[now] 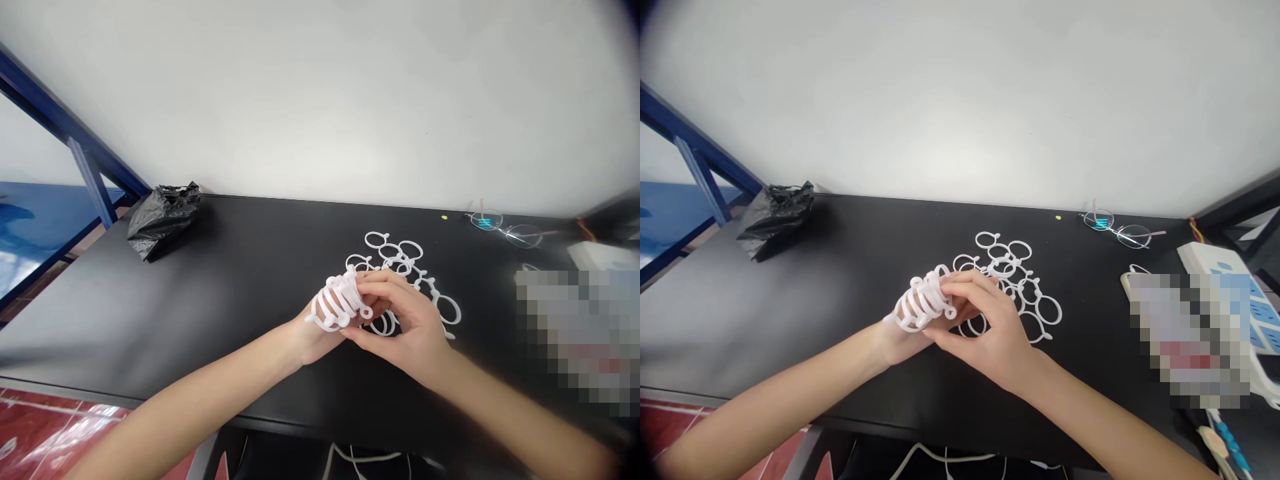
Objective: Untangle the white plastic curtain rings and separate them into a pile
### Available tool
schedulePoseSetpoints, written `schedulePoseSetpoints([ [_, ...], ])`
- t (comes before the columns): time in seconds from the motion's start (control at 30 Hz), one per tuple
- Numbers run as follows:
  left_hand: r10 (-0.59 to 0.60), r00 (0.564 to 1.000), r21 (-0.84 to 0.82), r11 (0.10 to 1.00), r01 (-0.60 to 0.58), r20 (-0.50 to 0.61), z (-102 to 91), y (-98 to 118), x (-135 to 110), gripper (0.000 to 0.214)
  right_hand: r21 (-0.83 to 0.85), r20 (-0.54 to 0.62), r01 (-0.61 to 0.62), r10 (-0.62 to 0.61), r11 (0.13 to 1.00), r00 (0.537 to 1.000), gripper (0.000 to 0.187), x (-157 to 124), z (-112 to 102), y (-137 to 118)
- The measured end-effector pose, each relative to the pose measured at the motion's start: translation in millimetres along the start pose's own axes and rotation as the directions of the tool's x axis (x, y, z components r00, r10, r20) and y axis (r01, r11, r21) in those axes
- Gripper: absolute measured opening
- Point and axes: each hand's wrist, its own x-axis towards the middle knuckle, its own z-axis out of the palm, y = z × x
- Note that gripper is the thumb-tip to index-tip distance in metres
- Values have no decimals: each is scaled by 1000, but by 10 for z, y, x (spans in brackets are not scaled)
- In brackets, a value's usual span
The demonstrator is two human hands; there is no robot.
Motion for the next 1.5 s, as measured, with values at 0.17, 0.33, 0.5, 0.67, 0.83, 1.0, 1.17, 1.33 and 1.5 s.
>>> schedulePoseSetpoints([
  [0.17,19,993,-66,998,-12,115,67,3,-71,31,293,226,-269,207,918,952,49,-3,-71,-18],
  [0.33,-2,986,-22,1000,6,168,21,1,-63,32,406,447,-445,251,798,859,32,113,-214,-22],
  [0.5,-81,997,52,995,81,0,-5,-17,-70,42,424,388,-466,309,777,868,18,130,-166,-46],
  [0.67,-43,999,1,999,43,-8,20,-43,-84,40,418,365,-452,310,788,878,14,88,-101,-79],
  [0.83,56,998,-7,998,-56,-5,60,-71,-111,36,337,255,-437,366,834,895,33,16,2,-119],
  [1.0,109,994,132,986,-105,-25,60,-67,-99,37,341,199,-426,379,838,904,23,11,53,-142],
  [1.17,171,984,353,918,-179,54,-8,-48,-75,43,390,422,-592,435,706,796,11,95,-51,-148],
  [1.33,143,984,417,892,-173,103,-60,-45,-83,52,392,525,-715,497,579,690,15,124,-100,-139],
  [1.5,183,983,328,928,-177,11,-35,-26,-38,37,438,376,-590,458,678,805,30,25,28,-166],
])
